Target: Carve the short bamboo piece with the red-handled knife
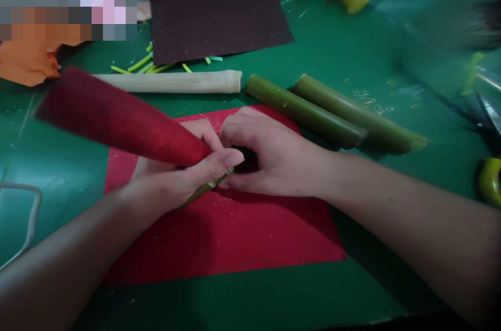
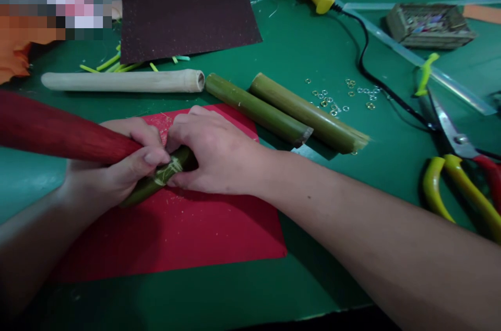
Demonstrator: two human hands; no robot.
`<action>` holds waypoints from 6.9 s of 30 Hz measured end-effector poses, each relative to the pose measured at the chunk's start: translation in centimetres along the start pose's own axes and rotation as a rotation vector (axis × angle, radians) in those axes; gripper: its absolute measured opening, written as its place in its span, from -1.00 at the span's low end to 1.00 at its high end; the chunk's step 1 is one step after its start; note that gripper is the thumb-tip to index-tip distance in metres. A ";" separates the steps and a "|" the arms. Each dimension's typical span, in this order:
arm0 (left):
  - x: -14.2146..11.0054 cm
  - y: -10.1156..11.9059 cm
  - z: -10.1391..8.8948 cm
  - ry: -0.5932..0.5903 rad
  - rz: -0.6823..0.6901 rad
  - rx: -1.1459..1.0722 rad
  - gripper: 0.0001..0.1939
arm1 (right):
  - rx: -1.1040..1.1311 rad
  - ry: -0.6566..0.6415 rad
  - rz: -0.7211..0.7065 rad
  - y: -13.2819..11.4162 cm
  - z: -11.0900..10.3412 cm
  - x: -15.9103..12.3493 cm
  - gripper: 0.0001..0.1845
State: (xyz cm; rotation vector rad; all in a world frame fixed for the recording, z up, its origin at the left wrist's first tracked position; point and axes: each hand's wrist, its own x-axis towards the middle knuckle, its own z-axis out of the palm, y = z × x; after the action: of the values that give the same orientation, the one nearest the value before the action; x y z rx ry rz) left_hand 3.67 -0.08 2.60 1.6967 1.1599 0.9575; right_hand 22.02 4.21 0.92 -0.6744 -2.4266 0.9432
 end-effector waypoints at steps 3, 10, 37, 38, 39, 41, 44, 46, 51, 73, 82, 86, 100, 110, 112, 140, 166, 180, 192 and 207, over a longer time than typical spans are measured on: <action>0.0 -0.1 0.2 0.043 0.004 -0.042 -0.68 | -0.002 0.006 -0.004 0.0 0.1 0.0 -0.76; -0.2 -0.2 -0.2 -0.021 0.041 -0.046 -0.70 | 0.001 0.014 0.003 0.1 0.0 -0.1 -0.77; -0.2 -0.8 -0.1 0.007 0.107 -0.113 -0.69 | -0.005 -0.001 0.041 -0.1 -0.1 0.0 -0.77; -0.2 -0.8 -0.2 -0.012 0.107 -0.109 -0.70 | -0.002 -0.002 0.043 -0.1 -0.1 0.0 -0.77; -0.1 -0.7 -0.3 -0.027 0.104 -0.102 -0.71 | 0.000 -0.003 0.042 -0.1 -0.1 0.0 -0.77; 0.0 -0.6 -0.3 -0.038 0.099 -0.088 -0.72 | 0.008 -0.006 0.039 -0.1 -0.1 0.0 -0.77; 0.0 -0.5 -0.3 -0.031 0.092 -0.086 -0.71 | 0.013 0.000 0.028 0.0 -0.1 0.0 -0.77; 0.0 -0.6 -0.1 -0.012 0.102 -0.105 -0.69 | 0.007 0.006 0.024 0.1 0.0 0.0 -0.76; -0.3 -1.3 0.2 0.118 0.130 -0.118 -0.59 | -0.011 0.005 0.013 0.0 -0.1 0.0 -0.78; -0.3 -0.9 -0.1 0.041 0.087 -0.125 -0.66 | 0.007 -0.004 0.040 -0.1 -0.2 -0.1 -0.81; -0.5 -1.2 0.0 0.034 0.123 -0.166 -0.58 | 0.012 -0.021 0.054 -0.1 -0.3 -0.1 -0.79; -0.5 -1.2 0.0 0.060 0.119 -0.133 -0.68 | 0.008 -0.008 0.048 -0.1 -0.2 0.0 -0.79; 0.0 -1.0 0.0 -0.021 0.148 -0.226 -0.63 | 0.017 -0.005 0.032 0.0 -0.2 0.0 -0.78; -0.1 -0.9 -0.1 -0.019 0.134 -0.209 -0.63 | 0.016 -0.016 0.041 0.0 -0.2 -0.1 -0.79; -0.1 -0.8 -0.1 -0.011 0.109 -0.188 -0.70 | 0.015 -0.015 0.046 0.0 -0.2 0.0 -0.78; 0.2 -1.8 -0.1 -0.015 0.222 -0.264 -0.64 | 0.033 -0.004 0.038 -0.1 -0.2 0.0 -0.82; -0.7 -2.0 0.2 0.289 0.287 -0.106 -0.84 | -0.001 0.052 0.013 -0.1 0.0 -0.3 -0.72; -0.8 -1.8 -1.1 0.080 0.316 -0.012 -0.87 | -0.004 -0.005 0.015 -0.2 -0.2 -0.1 -0.74; -0.3 -1.4 -1.5 -0.045 0.366 0.025 -0.91 | -0.039 -0.006 -0.016 -0.2 -0.1 -0.3 -0.78; -0.2 -1.6 0.1 0.239 0.265 -0.107 -0.70 | -0.113 0.034 -0.075 0.1 -0.4 -0.6 -0.81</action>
State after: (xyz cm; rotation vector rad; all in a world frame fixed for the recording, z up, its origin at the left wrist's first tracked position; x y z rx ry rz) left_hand 3.22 0.08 1.06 1.7108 1.0269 1.3933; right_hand 22.70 4.10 1.01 -0.6288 -2.4711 0.7634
